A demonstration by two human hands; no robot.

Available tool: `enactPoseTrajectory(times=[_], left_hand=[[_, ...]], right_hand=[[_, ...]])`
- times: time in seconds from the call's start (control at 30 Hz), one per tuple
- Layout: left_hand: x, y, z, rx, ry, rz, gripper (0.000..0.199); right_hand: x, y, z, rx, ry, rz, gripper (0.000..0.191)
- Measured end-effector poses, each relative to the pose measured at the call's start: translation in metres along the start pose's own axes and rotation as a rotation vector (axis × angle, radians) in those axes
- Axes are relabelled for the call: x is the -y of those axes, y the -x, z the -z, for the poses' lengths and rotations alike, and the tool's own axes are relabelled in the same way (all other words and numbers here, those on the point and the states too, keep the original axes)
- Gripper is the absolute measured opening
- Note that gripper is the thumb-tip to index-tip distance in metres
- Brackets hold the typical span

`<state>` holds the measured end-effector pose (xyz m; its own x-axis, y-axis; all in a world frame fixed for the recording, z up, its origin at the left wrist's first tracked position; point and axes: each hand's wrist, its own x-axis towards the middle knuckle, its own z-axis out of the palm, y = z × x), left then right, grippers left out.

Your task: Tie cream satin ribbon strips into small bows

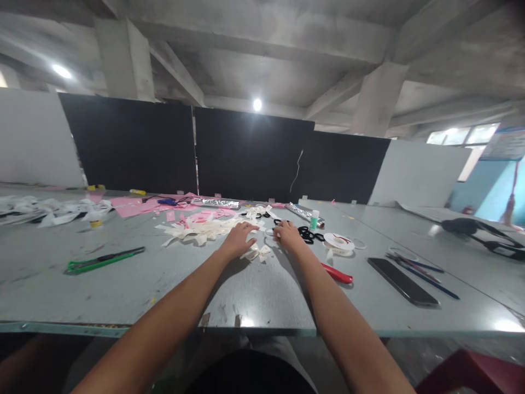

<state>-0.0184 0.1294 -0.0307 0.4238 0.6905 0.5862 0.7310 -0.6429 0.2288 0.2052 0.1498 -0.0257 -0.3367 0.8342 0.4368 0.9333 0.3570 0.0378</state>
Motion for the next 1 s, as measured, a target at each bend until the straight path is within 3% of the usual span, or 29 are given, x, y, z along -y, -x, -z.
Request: enactPoseTrajectory(times=[0.07,0.17,0.27,0.33,0.47,0.57,0.83,1.0], left_hand=[[-0.007,-0.001,0.002,-0.040,-0.111,-0.061,0.045],[-0.013,-0.004,0.000,-0.023,-0.174,-0.074,0.033],[-0.013,-0.006,-0.002,-0.025,-0.128,0.007,0.026],[-0.011,-0.006,-0.001,-0.045,-0.077,0.027,0.026],[-0.009,-0.005,0.002,-0.059,-0.012,-0.011,0.024],[-0.010,-0.003,0.003,-0.045,0.085,0.007,0.028],[-0.012,-0.002,0.004,-0.042,0.175,0.168,0.034],[-0.015,-0.002,0.009,-0.018,0.100,0.177,0.040]], right_hand=[[0.010,-0.002,0.008,-0.101,-0.005,0.097,0.015],[0.027,-0.004,0.017,-0.279,-0.064,0.248,0.013],[0.040,-0.003,0.018,-0.455,-0.241,0.204,0.031],[0.044,-0.004,0.014,-0.506,-0.394,0.153,0.043],[0.045,-0.006,0.008,-0.453,-0.601,0.187,0.025],[0.044,-0.007,0.007,-0.502,-0.712,0.119,0.010],[0.052,-0.010,0.005,-0.436,-0.852,-0.115,0.020],[0.051,-0.010,0.004,-0.333,-0.804,-0.089,0.017]])
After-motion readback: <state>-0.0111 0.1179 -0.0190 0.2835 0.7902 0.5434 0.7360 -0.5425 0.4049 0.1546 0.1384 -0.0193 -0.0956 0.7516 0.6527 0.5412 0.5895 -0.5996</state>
